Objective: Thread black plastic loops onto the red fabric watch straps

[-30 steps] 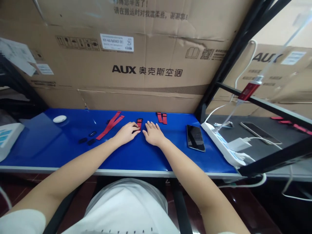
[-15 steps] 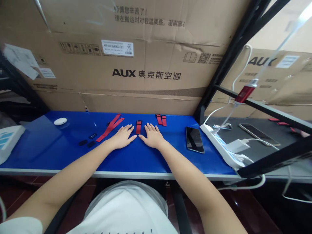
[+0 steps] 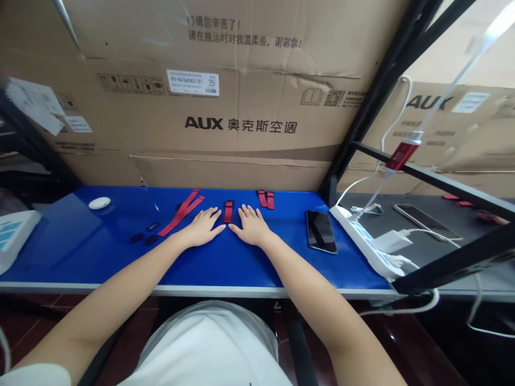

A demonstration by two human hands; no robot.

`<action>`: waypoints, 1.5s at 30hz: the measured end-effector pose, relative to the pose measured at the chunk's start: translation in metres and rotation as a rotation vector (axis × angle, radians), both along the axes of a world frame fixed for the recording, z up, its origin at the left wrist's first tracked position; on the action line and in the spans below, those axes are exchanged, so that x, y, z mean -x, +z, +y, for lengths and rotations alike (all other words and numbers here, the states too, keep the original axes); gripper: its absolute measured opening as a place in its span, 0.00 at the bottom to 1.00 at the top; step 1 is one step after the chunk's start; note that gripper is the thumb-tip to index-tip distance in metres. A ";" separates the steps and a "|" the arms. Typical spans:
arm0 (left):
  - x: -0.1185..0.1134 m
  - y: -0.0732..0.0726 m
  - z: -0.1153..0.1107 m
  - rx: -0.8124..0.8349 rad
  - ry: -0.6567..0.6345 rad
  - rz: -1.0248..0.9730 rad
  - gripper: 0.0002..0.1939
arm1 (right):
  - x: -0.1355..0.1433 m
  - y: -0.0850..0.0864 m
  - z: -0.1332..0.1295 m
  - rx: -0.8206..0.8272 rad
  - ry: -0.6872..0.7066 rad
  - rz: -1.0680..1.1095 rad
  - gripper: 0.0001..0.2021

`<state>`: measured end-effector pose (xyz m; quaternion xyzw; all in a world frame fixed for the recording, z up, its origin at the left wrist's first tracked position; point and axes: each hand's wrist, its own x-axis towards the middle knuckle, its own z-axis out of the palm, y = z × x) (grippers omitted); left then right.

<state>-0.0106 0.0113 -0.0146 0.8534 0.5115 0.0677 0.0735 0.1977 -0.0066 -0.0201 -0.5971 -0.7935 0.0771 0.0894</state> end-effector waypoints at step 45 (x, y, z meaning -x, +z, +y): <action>-0.002 0.036 -0.006 -0.454 -0.044 0.053 0.12 | 0.005 0.022 -0.002 -0.452 0.179 0.127 0.35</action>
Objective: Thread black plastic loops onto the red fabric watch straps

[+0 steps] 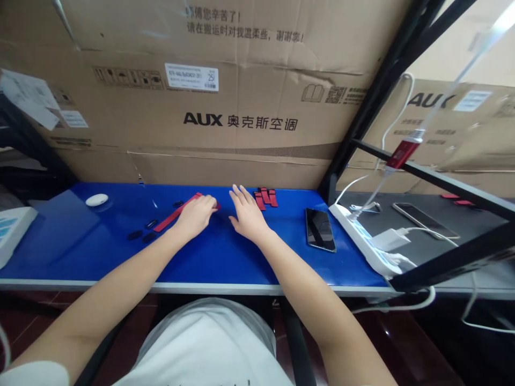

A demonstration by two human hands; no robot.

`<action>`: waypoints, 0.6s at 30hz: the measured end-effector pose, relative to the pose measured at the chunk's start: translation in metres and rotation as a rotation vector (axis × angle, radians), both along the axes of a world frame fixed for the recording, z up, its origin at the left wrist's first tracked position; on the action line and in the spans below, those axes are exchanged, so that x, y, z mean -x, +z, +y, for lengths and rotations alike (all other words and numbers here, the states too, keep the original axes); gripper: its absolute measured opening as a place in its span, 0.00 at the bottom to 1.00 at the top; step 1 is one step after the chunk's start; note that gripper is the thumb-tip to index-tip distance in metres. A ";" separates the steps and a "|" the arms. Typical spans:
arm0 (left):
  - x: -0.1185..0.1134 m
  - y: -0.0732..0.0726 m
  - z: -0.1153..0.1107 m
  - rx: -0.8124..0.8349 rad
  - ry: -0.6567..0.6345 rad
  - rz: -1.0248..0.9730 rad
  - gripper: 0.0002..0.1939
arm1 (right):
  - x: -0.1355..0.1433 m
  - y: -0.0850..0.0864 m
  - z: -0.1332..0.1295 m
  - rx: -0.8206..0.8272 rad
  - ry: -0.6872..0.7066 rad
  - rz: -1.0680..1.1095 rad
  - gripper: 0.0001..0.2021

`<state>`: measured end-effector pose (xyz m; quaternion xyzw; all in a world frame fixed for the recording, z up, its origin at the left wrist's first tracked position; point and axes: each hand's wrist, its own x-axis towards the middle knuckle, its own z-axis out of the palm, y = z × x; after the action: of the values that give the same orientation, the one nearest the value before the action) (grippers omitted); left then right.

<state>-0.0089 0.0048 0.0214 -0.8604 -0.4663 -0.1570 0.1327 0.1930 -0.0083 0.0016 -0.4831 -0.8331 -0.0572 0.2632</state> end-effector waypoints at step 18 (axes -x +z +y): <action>0.074 -0.017 0.063 0.301 0.542 -0.044 0.27 | -0.014 -0.002 -0.009 0.318 -0.102 -0.147 0.26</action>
<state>-0.0828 0.0680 0.0039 -0.7111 -0.6995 -0.0638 0.0307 0.2069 -0.0175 -0.0006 -0.5547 -0.8231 0.0270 0.1187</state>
